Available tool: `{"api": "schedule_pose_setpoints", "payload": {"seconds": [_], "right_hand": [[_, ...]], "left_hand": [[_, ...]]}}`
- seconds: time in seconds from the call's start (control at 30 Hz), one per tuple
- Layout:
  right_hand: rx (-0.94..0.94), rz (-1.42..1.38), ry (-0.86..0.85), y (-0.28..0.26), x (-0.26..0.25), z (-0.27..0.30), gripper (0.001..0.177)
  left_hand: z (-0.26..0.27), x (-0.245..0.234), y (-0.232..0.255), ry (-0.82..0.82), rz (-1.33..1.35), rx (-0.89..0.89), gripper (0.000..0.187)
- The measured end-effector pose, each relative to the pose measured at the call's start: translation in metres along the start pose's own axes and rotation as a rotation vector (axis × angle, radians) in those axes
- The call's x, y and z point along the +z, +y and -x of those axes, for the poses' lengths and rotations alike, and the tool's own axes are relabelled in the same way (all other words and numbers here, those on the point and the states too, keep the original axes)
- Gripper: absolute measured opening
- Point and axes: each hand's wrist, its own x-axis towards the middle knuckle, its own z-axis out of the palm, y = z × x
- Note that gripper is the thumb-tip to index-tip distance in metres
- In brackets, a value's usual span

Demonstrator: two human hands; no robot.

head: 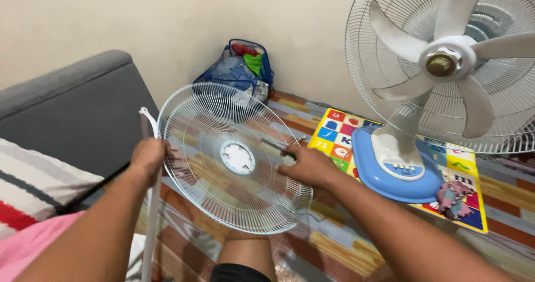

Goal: The person disassembles a standing electric fan by removing the front grille and then the fan blades. They use a screwdriver to loosen screws on the grille and then unscrew the nut holding the blades to the motor shaft.

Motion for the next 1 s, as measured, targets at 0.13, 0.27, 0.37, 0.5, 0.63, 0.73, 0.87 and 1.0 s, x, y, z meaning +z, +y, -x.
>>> {"api": "schedule_pose_setpoints", "payload": {"seconds": [0.13, 0.27, 0.37, 0.5, 0.63, 0.73, 0.87, 1.0], "right_hand": [[0.021, -0.017, 0.028, 0.011, -0.008, -0.014, 0.067], [0.067, -0.042, 0.046, 0.001, -0.013, -0.023, 0.064], [0.063, -0.029, 0.048, -0.007, -0.010, -0.027, 0.060], [-0.048, 0.024, 0.085, -0.012, -0.004, -0.030, 0.054], [-0.014, 0.023, 0.053, -0.021, -0.001, -0.023, 0.056], [0.048, 0.042, 0.030, -0.023, -0.003, -0.012, 0.056], [0.166, 0.136, 0.044, 0.009, -0.017, 0.017, 0.056], [0.296, 0.137, 0.089, 0.064, -0.029, 0.051, 0.062]], "left_hand": [[0.002, -0.005, 0.012, 0.041, -0.129, 0.074, 0.019], [0.000, -0.013, 0.016, 0.044, -0.131, 0.083, 0.021], [0.001, -0.027, 0.012, 0.062, -0.208, 0.064, 0.024], [0.016, -0.052, 0.005, -0.142, 0.080, -0.118, 0.027], [0.028, -0.041, -0.007, -0.277, 0.296, -0.221, 0.028], [0.025, -0.009, -0.020, -0.476, 0.342, -0.195, 0.034], [0.018, 0.064, -0.046, -0.560, 0.302, -0.156, 0.029], [0.014, 0.128, -0.075, -0.604, 0.164, -0.101, 0.014]]}}
